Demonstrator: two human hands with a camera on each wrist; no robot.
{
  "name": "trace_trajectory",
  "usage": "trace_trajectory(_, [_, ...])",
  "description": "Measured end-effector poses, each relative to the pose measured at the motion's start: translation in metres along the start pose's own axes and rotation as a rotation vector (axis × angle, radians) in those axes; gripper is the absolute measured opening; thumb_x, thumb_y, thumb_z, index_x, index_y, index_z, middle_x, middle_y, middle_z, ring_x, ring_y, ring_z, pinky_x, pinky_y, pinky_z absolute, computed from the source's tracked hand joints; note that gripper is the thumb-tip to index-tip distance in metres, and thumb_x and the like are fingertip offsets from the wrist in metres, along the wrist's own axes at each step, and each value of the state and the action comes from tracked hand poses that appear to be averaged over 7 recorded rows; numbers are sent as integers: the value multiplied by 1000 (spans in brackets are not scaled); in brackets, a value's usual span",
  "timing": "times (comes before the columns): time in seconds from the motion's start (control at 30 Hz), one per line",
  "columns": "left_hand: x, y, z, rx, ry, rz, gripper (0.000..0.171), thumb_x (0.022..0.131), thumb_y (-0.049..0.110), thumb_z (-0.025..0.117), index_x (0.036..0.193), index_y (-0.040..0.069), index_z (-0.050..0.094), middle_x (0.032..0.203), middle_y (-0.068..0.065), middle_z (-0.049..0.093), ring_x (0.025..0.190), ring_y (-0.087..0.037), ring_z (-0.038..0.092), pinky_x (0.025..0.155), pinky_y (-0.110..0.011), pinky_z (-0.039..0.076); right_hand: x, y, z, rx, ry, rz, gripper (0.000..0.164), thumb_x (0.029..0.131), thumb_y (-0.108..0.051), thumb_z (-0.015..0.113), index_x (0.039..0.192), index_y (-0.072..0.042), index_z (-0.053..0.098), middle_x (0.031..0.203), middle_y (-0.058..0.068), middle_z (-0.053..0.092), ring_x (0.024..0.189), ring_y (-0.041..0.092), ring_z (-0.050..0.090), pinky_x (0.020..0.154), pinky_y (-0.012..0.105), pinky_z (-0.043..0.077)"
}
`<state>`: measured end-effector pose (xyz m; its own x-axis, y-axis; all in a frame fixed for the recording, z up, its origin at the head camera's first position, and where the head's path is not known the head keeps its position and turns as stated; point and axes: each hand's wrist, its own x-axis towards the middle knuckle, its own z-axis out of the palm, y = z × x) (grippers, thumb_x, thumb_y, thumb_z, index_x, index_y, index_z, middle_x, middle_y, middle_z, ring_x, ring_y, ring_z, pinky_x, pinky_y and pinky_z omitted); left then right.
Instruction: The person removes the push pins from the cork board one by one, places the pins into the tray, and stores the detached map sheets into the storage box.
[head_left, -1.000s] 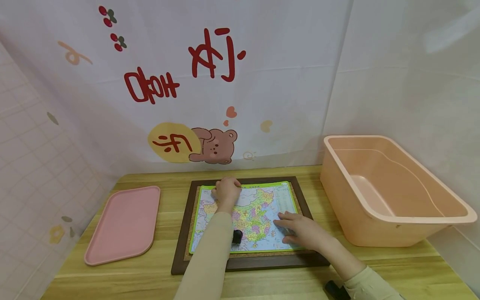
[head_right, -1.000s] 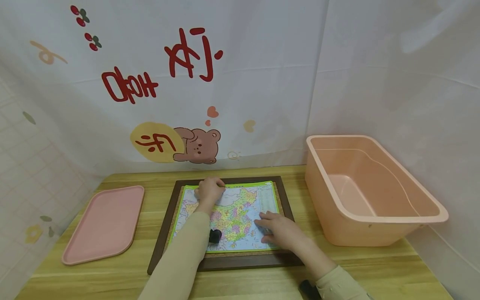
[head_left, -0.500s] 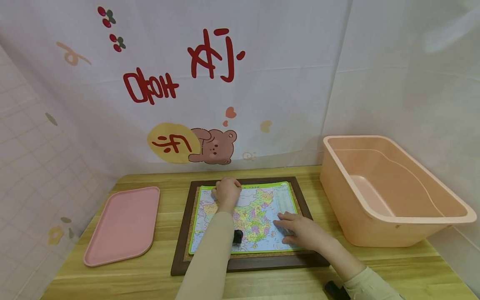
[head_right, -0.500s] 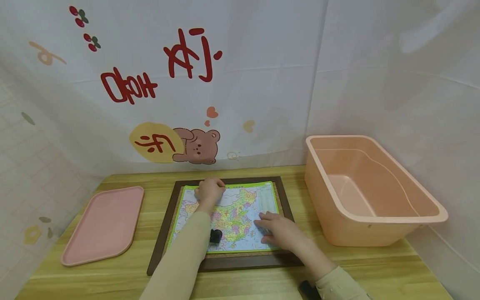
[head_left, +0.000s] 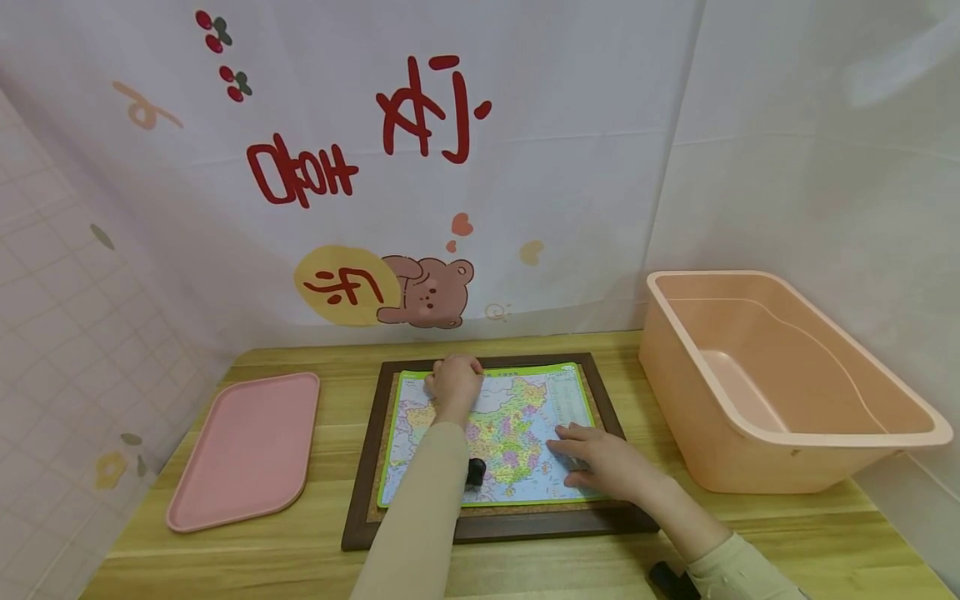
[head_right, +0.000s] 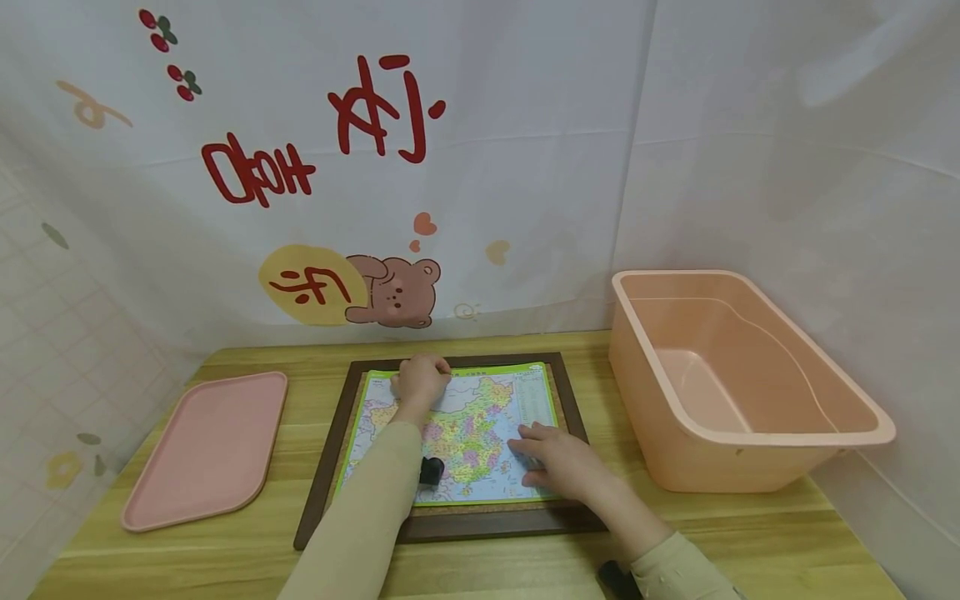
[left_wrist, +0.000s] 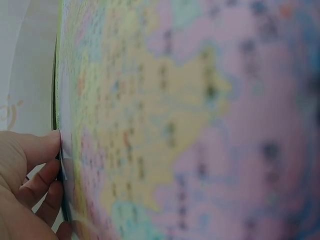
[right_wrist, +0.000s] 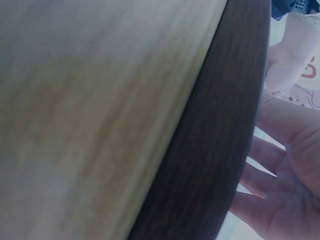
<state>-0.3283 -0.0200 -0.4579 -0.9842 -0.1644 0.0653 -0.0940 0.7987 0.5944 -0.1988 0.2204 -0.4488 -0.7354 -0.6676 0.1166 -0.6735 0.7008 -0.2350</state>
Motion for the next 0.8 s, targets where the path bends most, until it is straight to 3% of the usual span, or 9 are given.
trace_trajectory(0.57, [-1, 1, -2, 32, -15, 19, 15, 92, 14, 71, 79, 20, 68, 93, -1, 57, 95, -29, 45, 83, -50, 33, 1, -1, -1, 11, -7, 8, 54, 83, -23, 79, 131, -2, 64, 137, 23, 55, 124, 42, 53, 96, 51, 49])
trace_trajectory(0.8, [-1, 0, 0, 1, -15, 26, 7, 91, 15, 72, 88, 21, 74, 98, -1, 60, 98, -29, 46, 86, -50, 33, 1, -1, -1, 3, -7, 8, 54, 83, -23, 79, 131, -2, 64, 137, 22, 55, 124, 41, 53, 95, 51, 50])
